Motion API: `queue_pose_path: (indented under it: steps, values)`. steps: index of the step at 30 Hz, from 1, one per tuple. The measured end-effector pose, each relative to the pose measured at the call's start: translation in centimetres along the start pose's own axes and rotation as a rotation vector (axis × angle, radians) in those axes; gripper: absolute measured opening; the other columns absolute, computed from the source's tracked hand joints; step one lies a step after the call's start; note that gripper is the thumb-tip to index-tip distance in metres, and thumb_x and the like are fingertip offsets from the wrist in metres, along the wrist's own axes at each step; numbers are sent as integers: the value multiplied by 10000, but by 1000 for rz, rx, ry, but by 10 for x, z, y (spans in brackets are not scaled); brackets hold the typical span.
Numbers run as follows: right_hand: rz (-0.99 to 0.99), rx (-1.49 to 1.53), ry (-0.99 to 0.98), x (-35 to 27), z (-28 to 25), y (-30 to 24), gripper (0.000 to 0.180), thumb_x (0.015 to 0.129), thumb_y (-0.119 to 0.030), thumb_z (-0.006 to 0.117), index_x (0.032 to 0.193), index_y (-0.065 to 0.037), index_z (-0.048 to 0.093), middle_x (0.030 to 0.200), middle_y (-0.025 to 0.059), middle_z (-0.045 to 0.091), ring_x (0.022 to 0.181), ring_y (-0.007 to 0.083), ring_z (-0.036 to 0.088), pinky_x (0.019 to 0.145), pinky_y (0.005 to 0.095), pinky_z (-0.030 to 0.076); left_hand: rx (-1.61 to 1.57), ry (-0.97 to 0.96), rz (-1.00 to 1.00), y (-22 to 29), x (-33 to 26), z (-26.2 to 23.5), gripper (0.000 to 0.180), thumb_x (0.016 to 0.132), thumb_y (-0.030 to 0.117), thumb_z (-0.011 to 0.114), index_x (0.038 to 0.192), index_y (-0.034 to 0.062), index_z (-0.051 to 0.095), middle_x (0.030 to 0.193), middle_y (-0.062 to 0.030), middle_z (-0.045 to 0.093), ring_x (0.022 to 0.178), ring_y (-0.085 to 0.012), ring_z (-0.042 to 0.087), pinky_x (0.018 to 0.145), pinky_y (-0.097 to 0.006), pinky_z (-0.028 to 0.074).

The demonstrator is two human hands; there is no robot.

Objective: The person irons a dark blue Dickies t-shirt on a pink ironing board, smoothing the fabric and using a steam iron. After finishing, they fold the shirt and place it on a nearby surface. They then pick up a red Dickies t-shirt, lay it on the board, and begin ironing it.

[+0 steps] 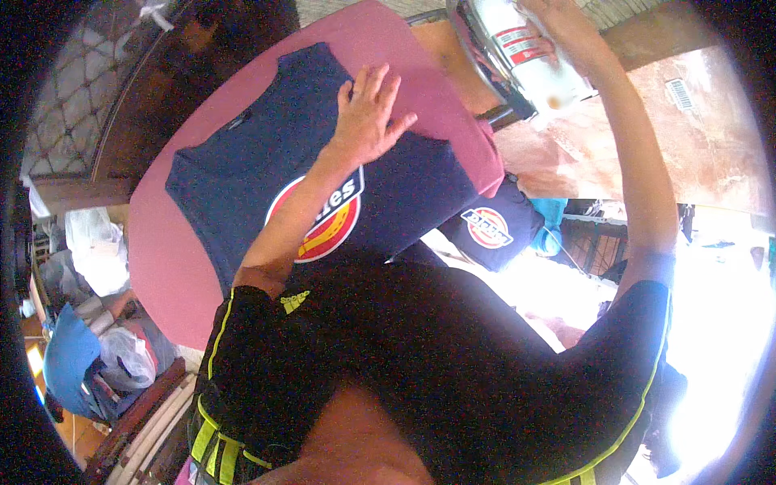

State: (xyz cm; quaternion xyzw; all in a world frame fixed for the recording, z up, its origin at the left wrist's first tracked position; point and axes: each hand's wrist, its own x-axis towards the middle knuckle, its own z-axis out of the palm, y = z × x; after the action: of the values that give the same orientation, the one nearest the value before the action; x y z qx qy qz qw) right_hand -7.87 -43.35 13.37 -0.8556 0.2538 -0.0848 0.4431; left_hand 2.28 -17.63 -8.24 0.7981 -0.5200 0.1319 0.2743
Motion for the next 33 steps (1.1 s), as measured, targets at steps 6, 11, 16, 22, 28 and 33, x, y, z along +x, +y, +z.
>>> queue_pose_path:
  steps: [6,11,16,22,28,33]
  values:
    - [37,-100,-14,37,21,72,350,987,-393,539,986,-43,536,625,-22,455,436,61,383,391,237,319,113,-127,-114,32,-15,11,751,859,483,636,1427,52,398,1529,-206,255,1401,-439,244,1059,-612,264]
    - [-20,-159,-46,77,61,113,350,985,-392,547,1014,-43,550,643,-26,458,506,57,407,438,239,338,16,-218,-207,57,-63,-11,758,837,428,680,1434,63,389,1549,-202,228,1407,-458,230,1062,-628,248]
    - [-28,52,46,99,78,157,283,976,-372,570,947,-91,554,613,-39,444,492,49,389,411,247,292,40,16,-510,42,-116,-61,608,818,284,716,1355,89,507,1502,-188,334,1412,-440,251,1097,-601,225]
    - [-139,-252,24,98,66,162,309,983,-353,565,1063,-56,589,762,53,574,583,103,519,501,268,428,528,47,-910,16,-237,-148,459,915,183,612,1338,38,508,1397,-242,441,1318,-440,386,1059,-533,327]
    - [-964,-703,575,48,84,126,349,942,-284,623,1178,-28,591,1038,199,642,913,322,648,798,426,519,584,78,-985,10,-326,-185,459,908,241,657,1295,29,532,1270,-221,514,1168,-387,495,971,-485,400]
    - [-364,-458,195,-86,135,147,287,936,-216,624,1153,-31,601,1033,179,636,908,327,643,790,425,516,419,21,-1100,32,-336,-196,420,884,304,695,1126,-20,580,975,-189,576,933,-357,565,835,-446,448]
